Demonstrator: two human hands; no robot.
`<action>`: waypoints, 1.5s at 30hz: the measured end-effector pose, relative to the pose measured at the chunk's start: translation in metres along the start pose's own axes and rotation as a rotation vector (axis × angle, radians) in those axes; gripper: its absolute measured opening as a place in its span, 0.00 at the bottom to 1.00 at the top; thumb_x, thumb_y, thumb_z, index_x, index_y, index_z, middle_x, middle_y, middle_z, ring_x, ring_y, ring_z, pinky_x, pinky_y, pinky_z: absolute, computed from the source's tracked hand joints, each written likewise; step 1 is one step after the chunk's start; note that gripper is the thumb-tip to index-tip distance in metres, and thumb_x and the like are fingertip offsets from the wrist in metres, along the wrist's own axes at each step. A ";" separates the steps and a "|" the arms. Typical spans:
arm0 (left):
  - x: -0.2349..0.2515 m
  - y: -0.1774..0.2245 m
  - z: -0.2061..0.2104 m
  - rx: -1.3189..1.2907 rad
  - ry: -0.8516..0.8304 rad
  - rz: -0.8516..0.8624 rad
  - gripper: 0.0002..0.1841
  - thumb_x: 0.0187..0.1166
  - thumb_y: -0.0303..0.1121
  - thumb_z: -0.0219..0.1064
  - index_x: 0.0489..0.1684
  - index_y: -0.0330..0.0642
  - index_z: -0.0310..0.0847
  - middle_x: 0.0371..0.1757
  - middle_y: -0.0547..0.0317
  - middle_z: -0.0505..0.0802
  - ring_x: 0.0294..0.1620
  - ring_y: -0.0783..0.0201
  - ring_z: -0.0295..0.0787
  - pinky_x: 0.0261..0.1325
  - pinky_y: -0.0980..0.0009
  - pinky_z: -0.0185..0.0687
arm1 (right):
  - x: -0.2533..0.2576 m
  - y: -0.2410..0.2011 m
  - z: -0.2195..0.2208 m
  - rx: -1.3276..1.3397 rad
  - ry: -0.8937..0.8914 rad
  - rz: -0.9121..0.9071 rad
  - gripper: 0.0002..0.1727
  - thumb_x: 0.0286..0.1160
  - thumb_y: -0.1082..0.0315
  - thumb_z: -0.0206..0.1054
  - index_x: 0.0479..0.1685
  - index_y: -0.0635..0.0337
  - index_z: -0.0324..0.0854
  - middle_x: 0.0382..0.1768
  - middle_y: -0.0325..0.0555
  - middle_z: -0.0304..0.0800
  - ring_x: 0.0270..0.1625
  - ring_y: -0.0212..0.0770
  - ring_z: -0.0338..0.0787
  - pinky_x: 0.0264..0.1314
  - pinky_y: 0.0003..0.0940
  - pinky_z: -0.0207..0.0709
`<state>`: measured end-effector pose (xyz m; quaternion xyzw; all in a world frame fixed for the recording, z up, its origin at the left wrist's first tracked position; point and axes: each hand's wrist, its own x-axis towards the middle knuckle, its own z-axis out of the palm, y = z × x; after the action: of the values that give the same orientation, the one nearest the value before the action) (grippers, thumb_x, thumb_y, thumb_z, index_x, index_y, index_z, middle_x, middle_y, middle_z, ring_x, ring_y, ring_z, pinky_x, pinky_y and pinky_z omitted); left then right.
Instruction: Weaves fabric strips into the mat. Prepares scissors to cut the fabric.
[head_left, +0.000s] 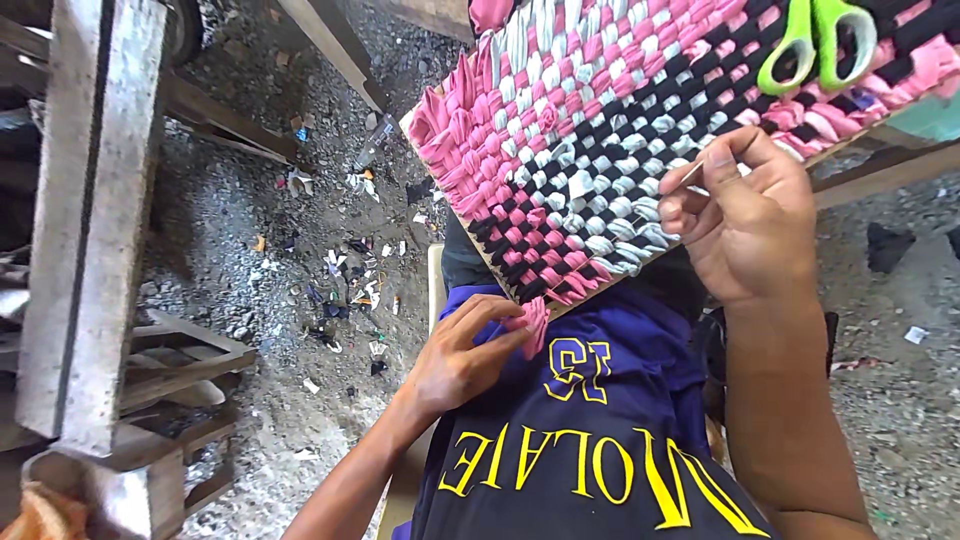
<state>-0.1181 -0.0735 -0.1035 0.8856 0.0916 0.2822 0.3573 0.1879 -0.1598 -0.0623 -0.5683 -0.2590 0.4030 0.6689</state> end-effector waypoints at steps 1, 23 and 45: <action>0.001 0.000 0.001 0.008 0.007 0.009 0.09 0.75 0.22 0.72 0.47 0.41 0.95 0.54 0.46 0.93 0.63 0.53 0.89 0.66 0.58 0.88 | 0.000 -0.001 0.000 0.024 0.010 0.016 0.06 0.96 0.66 0.47 0.52 0.53 0.69 0.40 0.38 0.92 0.34 0.32 0.94 0.38 0.26 0.91; 0.092 -0.030 -0.001 -0.160 -0.185 -0.321 0.09 0.81 0.32 0.69 0.53 0.42 0.90 0.30 0.63 0.91 0.26 0.71 0.85 0.33 0.70 0.84 | 0.006 0.013 -0.003 -0.115 0.088 -0.207 0.07 0.84 0.76 0.63 0.54 0.60 0.73 0.51 0.49 0.93 0.49 0.49 0.97 0.57 0.48 0.94; 0.083 -0.030 -0.022 -0.262 -0.260 -0.116 0.11 0.72 0.23 0.68 0.49 0.38 0.92 0.47 0.60 0.94 0.50 0.67 0.91 0.57 0.66 0.90 | 0.018 0.007 0.002 -0.190 -0.017 -0.156 0.08 0.83 0.76 0.64 0.54 0.62 0.72 0.49 0.51 0.95 0.47 0.52 0.98 0.55 0.49 0.95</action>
<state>-0.0608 -0.0087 -0.0752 0.8538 0.0583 0.1539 0.4939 0.1945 -0.1430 -0.0703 -0.6037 -0.3453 0.3283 0.6392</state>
